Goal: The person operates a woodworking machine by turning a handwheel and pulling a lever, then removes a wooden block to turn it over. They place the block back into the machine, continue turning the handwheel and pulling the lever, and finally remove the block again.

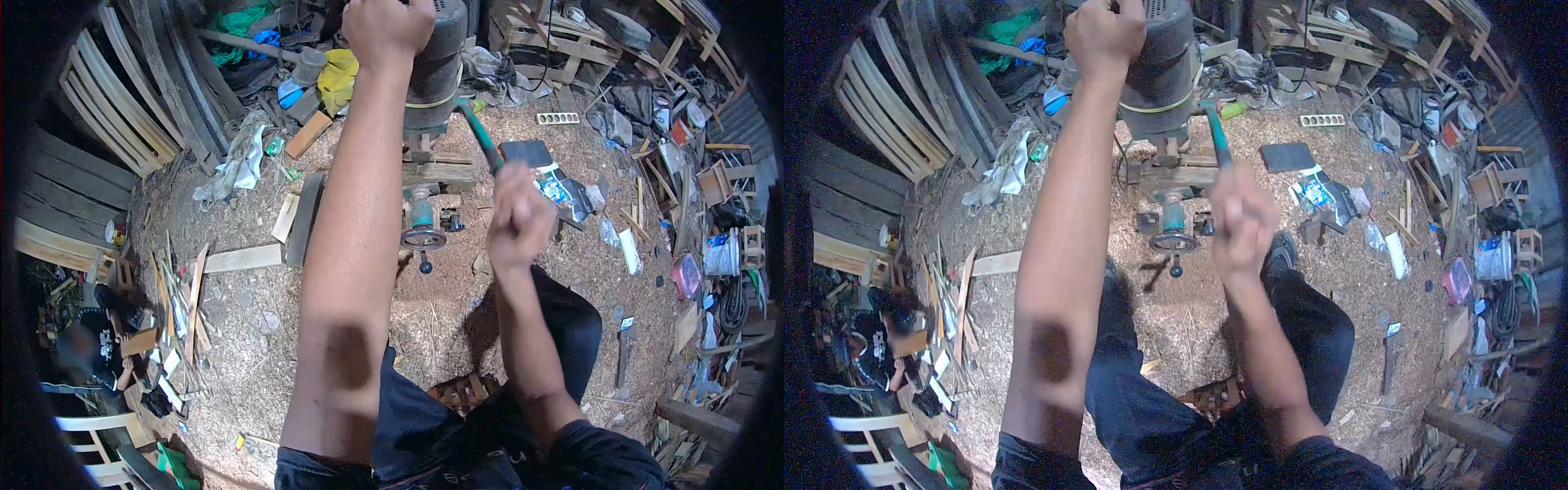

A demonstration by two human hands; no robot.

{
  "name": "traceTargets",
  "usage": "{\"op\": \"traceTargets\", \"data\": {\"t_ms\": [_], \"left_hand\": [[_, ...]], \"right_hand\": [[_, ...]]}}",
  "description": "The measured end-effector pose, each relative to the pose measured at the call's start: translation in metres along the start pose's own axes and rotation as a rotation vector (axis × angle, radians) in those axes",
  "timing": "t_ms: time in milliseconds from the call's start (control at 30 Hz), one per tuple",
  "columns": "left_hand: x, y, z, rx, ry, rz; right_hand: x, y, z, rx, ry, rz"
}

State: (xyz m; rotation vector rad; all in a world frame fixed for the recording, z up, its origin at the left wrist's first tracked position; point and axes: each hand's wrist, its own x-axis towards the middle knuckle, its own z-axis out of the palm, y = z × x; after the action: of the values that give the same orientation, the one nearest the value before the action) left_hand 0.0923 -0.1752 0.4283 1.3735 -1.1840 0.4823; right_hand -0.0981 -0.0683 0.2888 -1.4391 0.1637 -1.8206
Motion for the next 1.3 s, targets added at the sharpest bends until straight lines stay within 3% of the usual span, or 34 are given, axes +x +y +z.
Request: {"op": "traceTargets", "data": {"t_ms": [33,100,167,200,233,267,400,433,533,567,600,767,867,933,1033,1067,1133,1167,1200,1267,1300], "left_hand": [[0.002,0.002,-0.002,0.003,-0.007,-0.013],[0.011,0.005,-0.005,0.003,0.001,-0.001],[0.016,0.003,-0.002,-0.008,0.02,0.046],[0.019,0.001,-0.001,0.011,0.022,0.041],[0.02,-0.001,-0.001,0.029,0.023,0.036],[0.024,-0.002,0.0,0.044,0.026,0.034],[0.032,0.004,-0.003,0.021,0.022,0.027],[0.033,0.003,-0.003,0.011,0.027,0.025],[0.035,0.011,-0.008,0.009,-0.014,-0.006],[0.035,0.011,-0.008,-0.026,-0.019,-0.026],[0.035,0.013,-0.008,-0.029,-0.01,-0.026],[0.038,0.013,-0.009,-0.056,-0.049,-0.018],[0.038,0.014,-0.011,-0.074,-0.033,0.011],[0.038,0.015,-0.009,-0.074,-0.004,0.013],[0.035,0.01,-0.005,-0.052,0.015,0.001],[0.033,0.004,-0.001,-0.058,0.046,0.01],[0.03,0.009,-0.009,-0.056,-0.01,0.042],[0.026,0.003,-0.012,-0.132,0.017,0.1],[0.017,-0.001,-0.017,-0.205,0.035,0.158],[-0.036,-0.013,-0.03,-0.249,0.166,0.092],[-0.076,-0.02,-0.046,-0.256,0.093,-0.03]], "right_hand": [[0.029,-0.004,0.01,0.092,0.018,0.076],[0.091,0.01,0.035,-0.354,0.193,-0.116],[0.145,-0.002,0.054,-0.076,0.219,0.25],[0.168,0.006,0.064,-0.009,0.248,0.237],[0.185,0.021,0.058,-0.149,0.135,0.16],[0.206,0.067,0.049,-0.154,0.151,0.048],[0.256,0.073,0.06,-0.418,0.042,0.024],[0.265,0.064,0.062,-0.606,0.006,0.096],[0.297,0.11,0.046,-0.702,-0.068,0.1],[0.295,0.114,0.053,-0.958,0.01,-0.179],[0.298,0.113,0.052,-0.937,-0.059,-0.03],[0.315,0.133,0.053,-0.965,-0.024,-0.011],[0.326,0.136,0.052,-1.009,-0.055,0.118],[0.327,0.141,0.051,-1.001,-0.02,0.031],[0.305,0.146,0.041,-0.903,-0.067,-0.085],[0.273,0.09,0.051,-0.722,-0.117,0.132],[0.215,0.114,0.029,-0.823,0.039,0.091],[0.18,0.111,0.018,-0.708,-0.015,0.272],[0.137,0.102,0.009,-0.7,-0.053,0.311],[0.049,0.094,-0.015,-0.753,-0.247,0.51],[0.005,0.073,-0.014,-0.806,-0.27,0.552]]}}
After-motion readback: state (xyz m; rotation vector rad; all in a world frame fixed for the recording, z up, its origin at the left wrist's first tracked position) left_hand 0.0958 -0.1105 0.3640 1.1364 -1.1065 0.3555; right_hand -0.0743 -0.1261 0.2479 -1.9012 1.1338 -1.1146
